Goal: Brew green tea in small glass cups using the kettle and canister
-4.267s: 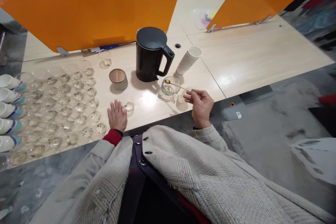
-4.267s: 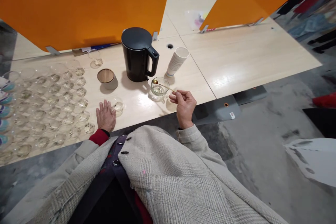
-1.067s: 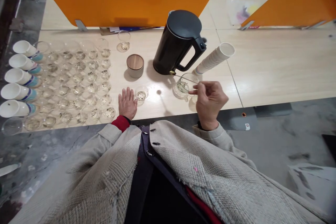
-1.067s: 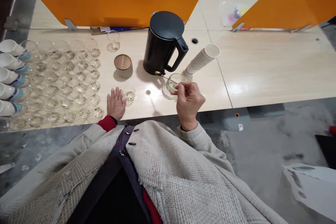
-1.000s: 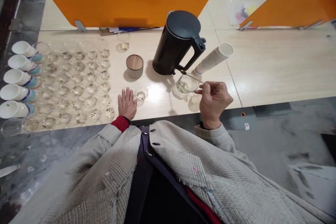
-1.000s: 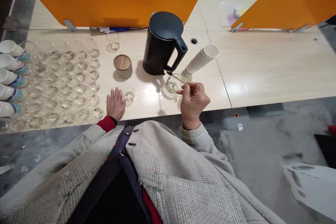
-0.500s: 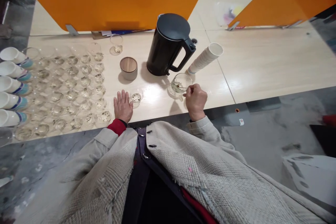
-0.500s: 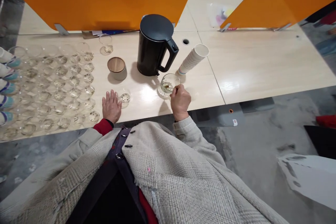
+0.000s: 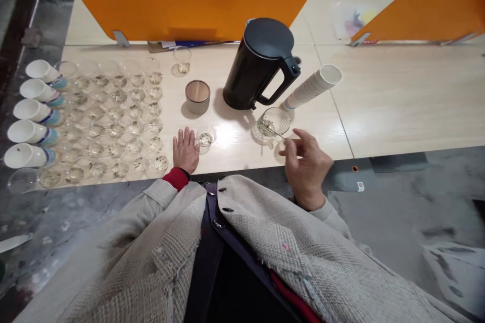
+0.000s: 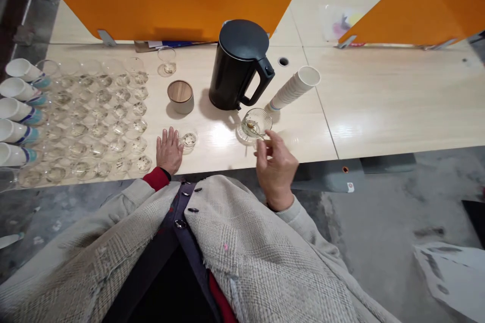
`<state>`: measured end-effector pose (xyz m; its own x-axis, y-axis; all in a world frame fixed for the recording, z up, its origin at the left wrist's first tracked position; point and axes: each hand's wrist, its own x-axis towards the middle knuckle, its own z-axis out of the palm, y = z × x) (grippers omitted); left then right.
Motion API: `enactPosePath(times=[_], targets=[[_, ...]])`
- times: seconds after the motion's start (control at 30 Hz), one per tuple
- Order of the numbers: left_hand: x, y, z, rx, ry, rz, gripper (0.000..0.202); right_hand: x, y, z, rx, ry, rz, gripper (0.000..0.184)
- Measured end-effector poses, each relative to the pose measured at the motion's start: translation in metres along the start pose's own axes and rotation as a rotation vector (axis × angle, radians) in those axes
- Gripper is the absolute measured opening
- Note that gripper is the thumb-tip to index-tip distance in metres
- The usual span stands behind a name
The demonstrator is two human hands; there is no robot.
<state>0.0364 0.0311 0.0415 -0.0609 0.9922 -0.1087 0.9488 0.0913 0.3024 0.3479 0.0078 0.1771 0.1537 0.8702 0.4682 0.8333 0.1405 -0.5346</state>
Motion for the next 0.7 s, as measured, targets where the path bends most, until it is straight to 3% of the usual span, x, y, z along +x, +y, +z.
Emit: enactPosePath(times=[0.13,0.23,0.33,0.47,0.7], targets=[[0.000,-0.001,0.000,-0.002,0.012,0.006,0.065,-0.012,-0.008,0.068,0.102,-0.276,-0.147,0.048],[-0.001,0.000,0.000,0.001,0.017,0.015,0.064,-0.018,-0.006,0.128,0.014,-0.601,-0.235,0.059],[-0.002,0.000,-0.002,0.013,0.010,0.014,0.064,-0.020,-0.006,0.167,-0.070,-0.791,-0.267,0.065],[-0.002,0.001,-0.003,0.022,0.007,0.013,0.064,-0.024,-0.010,0.186,-0.109,-0.817,-0.299,0.068],[-0.002,-0.001,0.000,0.013,0.022,0.020,0.064,-0.028,-0.009,0.188,-0.130,-0.796,-0.324,0.069]])
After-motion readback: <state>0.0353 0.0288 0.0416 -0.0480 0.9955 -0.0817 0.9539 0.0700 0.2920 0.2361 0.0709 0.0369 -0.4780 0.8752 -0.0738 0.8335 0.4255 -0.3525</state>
